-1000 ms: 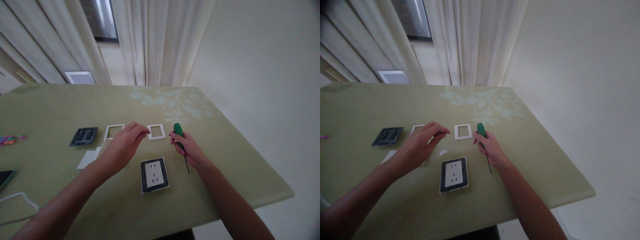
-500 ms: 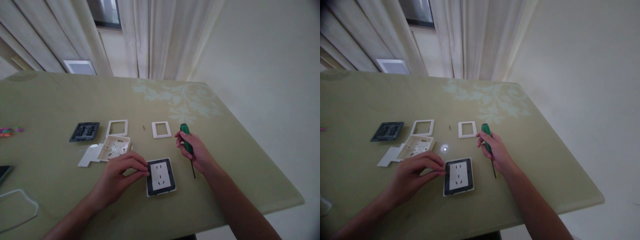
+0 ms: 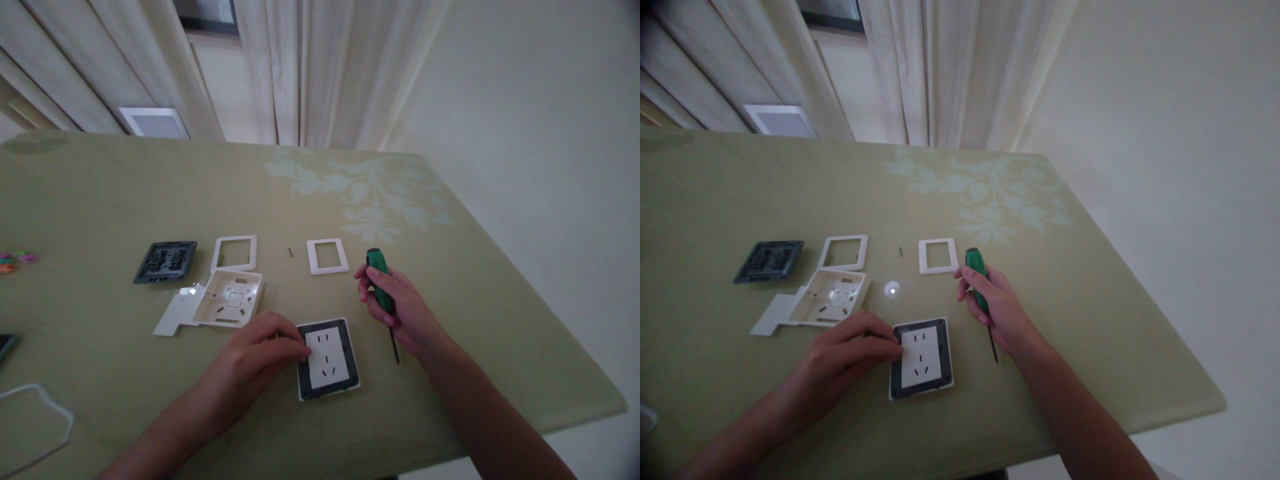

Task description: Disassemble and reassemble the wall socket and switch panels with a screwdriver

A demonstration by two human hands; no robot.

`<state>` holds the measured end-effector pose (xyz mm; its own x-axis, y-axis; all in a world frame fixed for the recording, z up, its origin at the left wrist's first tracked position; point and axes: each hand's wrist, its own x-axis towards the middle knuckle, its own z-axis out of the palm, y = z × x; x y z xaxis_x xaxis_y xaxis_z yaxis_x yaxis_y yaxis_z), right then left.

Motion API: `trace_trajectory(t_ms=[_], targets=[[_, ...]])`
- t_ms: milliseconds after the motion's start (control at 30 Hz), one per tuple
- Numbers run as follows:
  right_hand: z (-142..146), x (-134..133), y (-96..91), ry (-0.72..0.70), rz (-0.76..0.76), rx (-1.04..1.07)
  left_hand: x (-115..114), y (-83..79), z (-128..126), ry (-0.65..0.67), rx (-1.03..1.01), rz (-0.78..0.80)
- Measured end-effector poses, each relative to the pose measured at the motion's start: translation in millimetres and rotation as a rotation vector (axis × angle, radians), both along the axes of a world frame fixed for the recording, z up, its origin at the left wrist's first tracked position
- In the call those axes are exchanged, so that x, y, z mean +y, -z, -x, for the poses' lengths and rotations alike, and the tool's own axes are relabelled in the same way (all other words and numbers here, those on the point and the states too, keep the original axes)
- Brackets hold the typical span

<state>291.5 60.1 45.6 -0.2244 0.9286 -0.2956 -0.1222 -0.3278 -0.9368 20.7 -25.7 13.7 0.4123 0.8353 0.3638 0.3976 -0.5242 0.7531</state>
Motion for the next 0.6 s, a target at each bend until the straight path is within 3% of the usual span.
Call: trace_trajectory(t_ms=[267, 600], targets=[[2, -1, -2.4, 0.006, -0.001, 0.016, -6, -7.3, 4, 0.108, 0.235, -0.138], [3, -2, -1.7, 0.012, -0.009, 0.039, 2, -20.9, 3, 0.166, 0.312, -0.194]])
